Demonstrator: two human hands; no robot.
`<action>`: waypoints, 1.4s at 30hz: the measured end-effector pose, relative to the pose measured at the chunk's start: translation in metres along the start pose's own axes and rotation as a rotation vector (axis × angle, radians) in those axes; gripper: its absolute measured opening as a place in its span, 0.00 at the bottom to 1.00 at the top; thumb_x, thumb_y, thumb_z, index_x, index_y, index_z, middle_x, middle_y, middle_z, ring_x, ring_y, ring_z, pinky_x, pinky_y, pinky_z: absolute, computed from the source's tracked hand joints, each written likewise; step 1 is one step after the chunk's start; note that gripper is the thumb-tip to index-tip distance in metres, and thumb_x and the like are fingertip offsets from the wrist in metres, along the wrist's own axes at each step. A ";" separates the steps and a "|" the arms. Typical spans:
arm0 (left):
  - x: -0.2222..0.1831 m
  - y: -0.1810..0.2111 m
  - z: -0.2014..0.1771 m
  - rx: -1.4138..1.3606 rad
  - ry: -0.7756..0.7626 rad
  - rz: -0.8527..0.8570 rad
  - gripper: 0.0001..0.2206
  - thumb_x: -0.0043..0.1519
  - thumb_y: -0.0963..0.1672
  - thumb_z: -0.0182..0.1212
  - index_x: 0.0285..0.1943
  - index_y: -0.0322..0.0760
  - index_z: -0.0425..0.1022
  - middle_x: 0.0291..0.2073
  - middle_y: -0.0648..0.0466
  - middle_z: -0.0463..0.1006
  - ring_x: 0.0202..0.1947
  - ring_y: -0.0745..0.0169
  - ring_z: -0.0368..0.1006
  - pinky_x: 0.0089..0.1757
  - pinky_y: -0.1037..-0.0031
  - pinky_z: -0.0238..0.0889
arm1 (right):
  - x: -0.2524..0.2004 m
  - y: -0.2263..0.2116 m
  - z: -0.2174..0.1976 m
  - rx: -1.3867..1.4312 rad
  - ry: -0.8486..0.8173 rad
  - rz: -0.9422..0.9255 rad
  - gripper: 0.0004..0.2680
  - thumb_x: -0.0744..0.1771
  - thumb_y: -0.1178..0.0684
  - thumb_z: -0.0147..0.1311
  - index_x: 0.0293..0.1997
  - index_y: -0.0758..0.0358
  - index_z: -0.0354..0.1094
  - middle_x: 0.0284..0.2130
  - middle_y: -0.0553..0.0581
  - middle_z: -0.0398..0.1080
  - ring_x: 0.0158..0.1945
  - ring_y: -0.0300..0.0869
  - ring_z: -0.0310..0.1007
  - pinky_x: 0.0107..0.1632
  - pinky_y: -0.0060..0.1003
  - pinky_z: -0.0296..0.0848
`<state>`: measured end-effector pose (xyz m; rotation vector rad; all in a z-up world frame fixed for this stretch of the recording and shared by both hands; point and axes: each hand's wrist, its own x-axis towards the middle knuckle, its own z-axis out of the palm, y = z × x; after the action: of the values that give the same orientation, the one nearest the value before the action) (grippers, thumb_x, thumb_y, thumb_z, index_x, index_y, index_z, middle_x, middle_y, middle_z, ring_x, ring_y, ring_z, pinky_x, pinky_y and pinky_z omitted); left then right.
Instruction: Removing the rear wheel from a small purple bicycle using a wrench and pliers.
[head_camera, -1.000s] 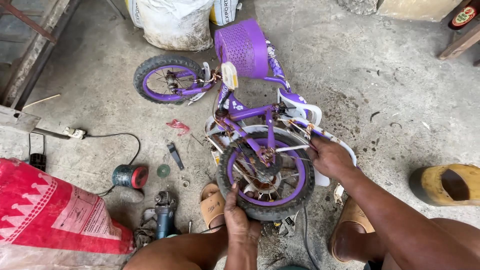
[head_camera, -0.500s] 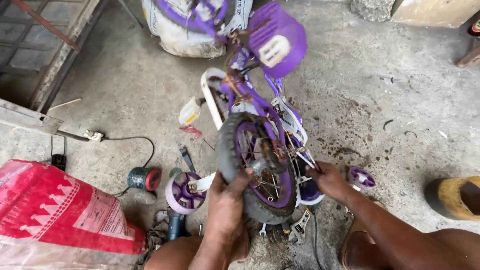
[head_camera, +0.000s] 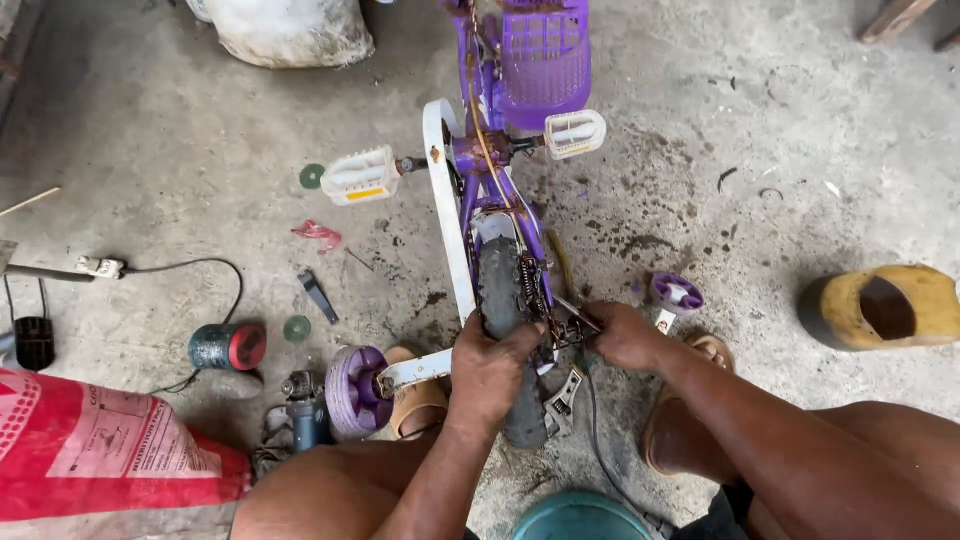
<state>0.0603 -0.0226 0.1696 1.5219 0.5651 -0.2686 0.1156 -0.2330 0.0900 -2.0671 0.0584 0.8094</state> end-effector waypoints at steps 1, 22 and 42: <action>0.000 0.001 0.002 -0.032 0.007 -0.032 0.24 0.57 0.43 0.74 0.59 0.26 0.71 0.42 0.33 0.81 0.48 0.38 0.79 0.53 0.51 0.72 | 0.006 0.010 0.000 -0.011 0.002 -0.010 0.15 0.61 0.61 0.60 0.53 0.73 0.76 0.38 0.76 0.78 0.44 0.67 0.79 0.45 0.58 0.76; -0.012 -0.023 0.012 -0.126 -0.027 -0.046 0.31 0.51 0.38 0.75 0.64 0.22 0.68 0.50 0.30 0.78 0.56 0.33 0.75 0.59 0.47 0.66 | 0.012 0.006 -0.006 -0.150 0.079 0.046 0.08 0.65 0.50 0.59 0.38 0.64 0.79 0.30 0.70 0.77 0.39 0.63 0.80 0.44 0.54 0.75; -0.007 -0.009 -0.023 -0.336 0.124 -0.103 0.29 0.53 0.40 0.73 0.63 0.24 0.66 0.46 0.35 0.76 0.52 0.40 0.74 0.54 0.52 0.67 | 0.008 0.018 0.011 0.235 0.003 -0.058 0.16 0.65 0.64 0.56 0.60 0.74 0.71 0.31 0.69 0.74 0.25 0.48 0.74 0.24 0.40 0.77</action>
<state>0.0458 -0.0020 0.1663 1.1907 0.7497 -0.1492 0.1106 -0.2335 0.0678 -1.8400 0.0902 0.7279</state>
